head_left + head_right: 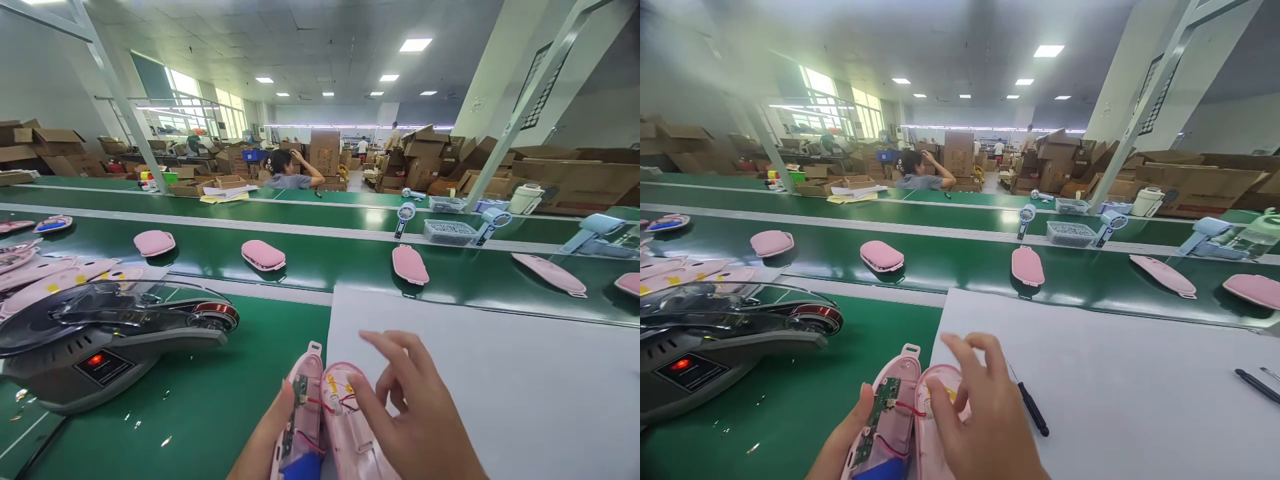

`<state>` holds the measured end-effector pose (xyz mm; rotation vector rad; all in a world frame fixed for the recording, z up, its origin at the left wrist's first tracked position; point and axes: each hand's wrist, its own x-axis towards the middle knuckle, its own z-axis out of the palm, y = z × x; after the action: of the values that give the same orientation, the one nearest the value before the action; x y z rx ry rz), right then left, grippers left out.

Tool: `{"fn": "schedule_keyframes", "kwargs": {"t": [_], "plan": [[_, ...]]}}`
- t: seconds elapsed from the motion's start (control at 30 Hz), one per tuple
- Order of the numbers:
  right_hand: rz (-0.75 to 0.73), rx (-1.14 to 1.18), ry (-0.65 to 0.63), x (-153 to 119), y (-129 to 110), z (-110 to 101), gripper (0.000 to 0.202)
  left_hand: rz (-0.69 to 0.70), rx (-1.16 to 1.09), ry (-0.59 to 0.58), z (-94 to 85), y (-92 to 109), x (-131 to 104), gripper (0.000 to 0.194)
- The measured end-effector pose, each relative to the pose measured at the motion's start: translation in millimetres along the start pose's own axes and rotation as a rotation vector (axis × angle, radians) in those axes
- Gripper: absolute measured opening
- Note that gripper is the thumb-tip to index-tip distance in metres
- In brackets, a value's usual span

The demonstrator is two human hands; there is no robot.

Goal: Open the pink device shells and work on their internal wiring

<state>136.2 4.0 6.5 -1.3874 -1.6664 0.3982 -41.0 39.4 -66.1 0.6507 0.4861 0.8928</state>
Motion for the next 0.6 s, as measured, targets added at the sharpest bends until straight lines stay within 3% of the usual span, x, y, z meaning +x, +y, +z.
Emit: {"fn": "schedule_keyframes", "kwargs": {"t": [0.07, 0.13, 0.17, 0.33, 0.43, 0.5, 0.6], "plan": [[0.114, -0.011, -0.249, 4.7, 5.2, -12.0, 0.046, -0.013, -0.009, -0.008, 0.9, -0.4, -0.4, 0.080], [0.122, 0.024, -0.520, 11.1, 9.7, -17.7, 0.037, -0.037, -0.021, -0.011, 3.5, -1.5, -3.8, 0.082], [0.100, 0.041, -0.593, 14.0, 11.1, -17.9, 0.030, -0.050, -0.028, -0.009, 5.0, -2.1, -6.8, 0.080], [-0.014, 0.249, -0.688, 17.7, 10.1, -6.5, 0.034, -0.073, -0.053, 0.019, 8.6, -1.6, -23.2, 0.053], [-0.059, 0.279, -0.637, 14.4, 8.6, 1.4, 0.031, -0.057, -0.066, 0.035, 6.3, -1.1, -20.2, 0.053], [0.012, 0.281, -0.604, 12.0, 8.6, 7.1, 0.024, -0.042, -0.073, 0.037, 2.8, -2.5, -12.5, 0.062], [0.239, 0.431, -0.649, 9.0, 9.1, 17.0, 0.012, -0.039, -0.075, 0.030, -5.9, -6.9, -0.4, 0.073]]}}
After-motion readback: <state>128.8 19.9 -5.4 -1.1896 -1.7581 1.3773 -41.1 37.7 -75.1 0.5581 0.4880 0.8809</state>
